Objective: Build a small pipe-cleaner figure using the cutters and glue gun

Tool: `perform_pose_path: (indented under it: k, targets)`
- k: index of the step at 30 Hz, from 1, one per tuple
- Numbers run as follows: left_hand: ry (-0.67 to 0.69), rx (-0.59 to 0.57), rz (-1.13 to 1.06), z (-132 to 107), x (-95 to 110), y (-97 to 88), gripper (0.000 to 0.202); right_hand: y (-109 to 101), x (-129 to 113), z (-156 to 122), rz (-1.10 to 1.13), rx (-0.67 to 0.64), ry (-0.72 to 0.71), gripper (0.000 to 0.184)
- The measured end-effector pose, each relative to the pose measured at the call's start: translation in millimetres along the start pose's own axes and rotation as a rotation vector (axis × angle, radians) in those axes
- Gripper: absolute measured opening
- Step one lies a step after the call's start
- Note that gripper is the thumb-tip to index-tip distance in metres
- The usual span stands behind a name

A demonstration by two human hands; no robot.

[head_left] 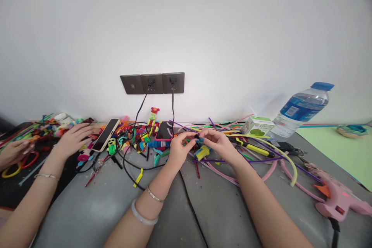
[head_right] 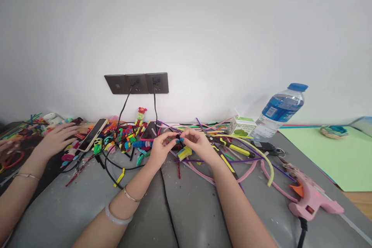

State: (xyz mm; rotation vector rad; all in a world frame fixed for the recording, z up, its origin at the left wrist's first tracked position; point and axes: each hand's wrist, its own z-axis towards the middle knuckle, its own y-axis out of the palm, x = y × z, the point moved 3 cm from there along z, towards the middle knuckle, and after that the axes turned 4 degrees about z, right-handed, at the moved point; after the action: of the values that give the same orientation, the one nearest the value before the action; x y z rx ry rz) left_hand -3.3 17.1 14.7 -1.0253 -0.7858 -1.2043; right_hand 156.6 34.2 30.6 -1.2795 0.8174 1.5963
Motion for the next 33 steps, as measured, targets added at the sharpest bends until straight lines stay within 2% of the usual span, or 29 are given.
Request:
perform_pose_path:
  k: [7,16,20,25,33]
  targets:
    - [0.049,0.001,0.014,1,0,-1.3,0.020,-1,4,1,0.004,0.018,-0.009,0.029]
    - [0.012,0.010,-0.008,0,-3,-0.8,0.019,-3,1,0,-0.074,0.036,-0.140,0.018]
    - [-0.025,-0.020,-0.067,1,-3,0.4,0.019,-3,-3,-1,-0.106,0.027,-0.189,0.014]
    - [-0.062,-0.038,-0.150,1,-6,3.2,0.024,-3,-7,-1,-0.104,0.031,-0.194,0.018]
    - [-0.025,-0.030,-0.180,1,-5,3.3,0.023,-4,-4,0,-0.091,0.044,-0.173,0.024]
